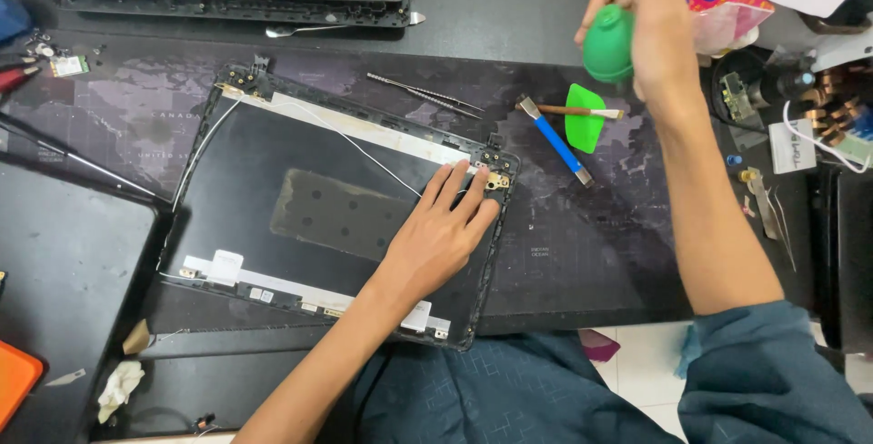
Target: Replacing parts and cleaning internal components of a laptop disassembly.
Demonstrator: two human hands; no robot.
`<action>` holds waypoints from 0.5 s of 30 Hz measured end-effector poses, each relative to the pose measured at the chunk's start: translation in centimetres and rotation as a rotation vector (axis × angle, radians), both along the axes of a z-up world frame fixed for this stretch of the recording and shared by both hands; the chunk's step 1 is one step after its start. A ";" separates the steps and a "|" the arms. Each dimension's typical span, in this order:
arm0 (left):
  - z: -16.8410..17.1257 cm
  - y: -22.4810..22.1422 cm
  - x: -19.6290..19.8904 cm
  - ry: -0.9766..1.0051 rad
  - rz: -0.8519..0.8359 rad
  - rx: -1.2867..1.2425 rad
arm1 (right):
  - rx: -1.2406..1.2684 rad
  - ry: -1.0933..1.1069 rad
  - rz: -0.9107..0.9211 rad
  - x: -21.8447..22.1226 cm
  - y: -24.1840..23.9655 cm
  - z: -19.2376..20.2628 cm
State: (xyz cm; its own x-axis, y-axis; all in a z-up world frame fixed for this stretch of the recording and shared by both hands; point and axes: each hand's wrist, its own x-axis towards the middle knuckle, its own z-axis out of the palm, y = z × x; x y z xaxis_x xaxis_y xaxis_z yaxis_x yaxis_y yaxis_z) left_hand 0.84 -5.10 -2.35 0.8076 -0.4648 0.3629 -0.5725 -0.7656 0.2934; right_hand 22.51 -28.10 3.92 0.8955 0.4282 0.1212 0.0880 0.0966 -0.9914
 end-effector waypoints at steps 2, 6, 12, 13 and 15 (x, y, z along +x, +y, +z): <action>-0.1 -0.1 0.0 -0.003 -0.002 0.003 | -0.433 -0.201 -0.120 0.2 -0.3 -0.9; -0.3 -0.1 0.1 0.016 0.000 0.016 | -0.988 -0.823 -0.142 -2.3 0.6 -1.0; 0.0 0.0 0.1 0.022 -0.016 -0.006 | -1.096 -0.973 -0.214 -11.1 1.1 1.5; 0.0 -0.1 0.2 0.023 -0.020 -0.007 | -1.099 -0.970 -0.216 -11.7 0.9 1.4; -0.2 -0.1 0.1 0.011 -0.012 -0.009 | -1.212 -0.597 -0.113 -13.0 0.6 1.3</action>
State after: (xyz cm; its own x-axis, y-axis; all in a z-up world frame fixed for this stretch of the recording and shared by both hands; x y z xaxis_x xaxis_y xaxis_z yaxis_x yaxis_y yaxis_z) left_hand 0.93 -5.24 -2.59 0.8063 -0.4710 0.3579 -0.5779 -0.7564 0.3066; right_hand 9.48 -27.45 5.17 0.8765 0.4702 0.1028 0.4802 -0.8393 -0.2550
